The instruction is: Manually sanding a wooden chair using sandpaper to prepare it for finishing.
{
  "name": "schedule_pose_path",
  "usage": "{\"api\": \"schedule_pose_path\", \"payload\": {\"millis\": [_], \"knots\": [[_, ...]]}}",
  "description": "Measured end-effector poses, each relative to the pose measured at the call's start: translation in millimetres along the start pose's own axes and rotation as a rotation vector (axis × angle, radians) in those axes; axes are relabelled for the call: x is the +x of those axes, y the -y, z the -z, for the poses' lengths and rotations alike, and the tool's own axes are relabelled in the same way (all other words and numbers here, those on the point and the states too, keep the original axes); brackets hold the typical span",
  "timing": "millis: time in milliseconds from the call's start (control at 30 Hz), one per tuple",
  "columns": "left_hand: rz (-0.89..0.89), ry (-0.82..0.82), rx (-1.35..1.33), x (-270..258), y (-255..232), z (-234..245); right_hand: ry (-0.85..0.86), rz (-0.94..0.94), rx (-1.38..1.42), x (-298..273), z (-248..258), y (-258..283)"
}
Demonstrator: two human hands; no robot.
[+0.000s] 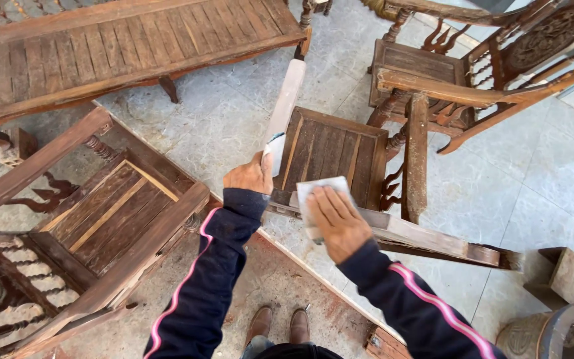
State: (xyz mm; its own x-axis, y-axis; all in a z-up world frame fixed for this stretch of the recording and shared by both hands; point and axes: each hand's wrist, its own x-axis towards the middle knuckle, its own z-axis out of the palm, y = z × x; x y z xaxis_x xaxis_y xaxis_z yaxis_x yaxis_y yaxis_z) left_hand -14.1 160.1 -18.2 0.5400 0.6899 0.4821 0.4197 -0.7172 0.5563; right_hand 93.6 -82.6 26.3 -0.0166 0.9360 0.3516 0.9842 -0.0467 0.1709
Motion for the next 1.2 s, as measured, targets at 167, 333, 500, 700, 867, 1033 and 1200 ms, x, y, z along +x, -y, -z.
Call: {"api": "schedule_pose_path", "payload": {"millis": [167,333,500,700,867,1033,1200], "knots": [[0.01,0.056,0.077,-0.2,8.9,-1.7,0.051,-0.012,-0.149,-44.3,25.7,-21.6],[0.024,0.056,0.072,-0.1,2.7,3.7,0.12,-0.104,-0.197,-64.4,24.2,-21.9],[0.044,0.067,0.117,-0.3,8.5,-1.3,0.037,-0.103,-0.186,-25.4,-23.8,-1.6],[0.056,0.084,0.113,2.3,3.8,7.4,0.18,-0.118,-0.299,-72.9,38.9,-44.8],[0.023,0.074,0.129,-0.4,0.9,6.2,-0.063,-0.13,-0.251,-51.0,-15.2,-7.6],[-0.014,0.036,0.106,1.7,17.7,0.9,-0.096,-0.133,-0.09,-47.1,-18.4,3.6],[0.013,0.054,0.024,-14.1,-16.5,19.8,-0.119,-0.367,-0.11,-135.6,39.7,-25.5]]}}
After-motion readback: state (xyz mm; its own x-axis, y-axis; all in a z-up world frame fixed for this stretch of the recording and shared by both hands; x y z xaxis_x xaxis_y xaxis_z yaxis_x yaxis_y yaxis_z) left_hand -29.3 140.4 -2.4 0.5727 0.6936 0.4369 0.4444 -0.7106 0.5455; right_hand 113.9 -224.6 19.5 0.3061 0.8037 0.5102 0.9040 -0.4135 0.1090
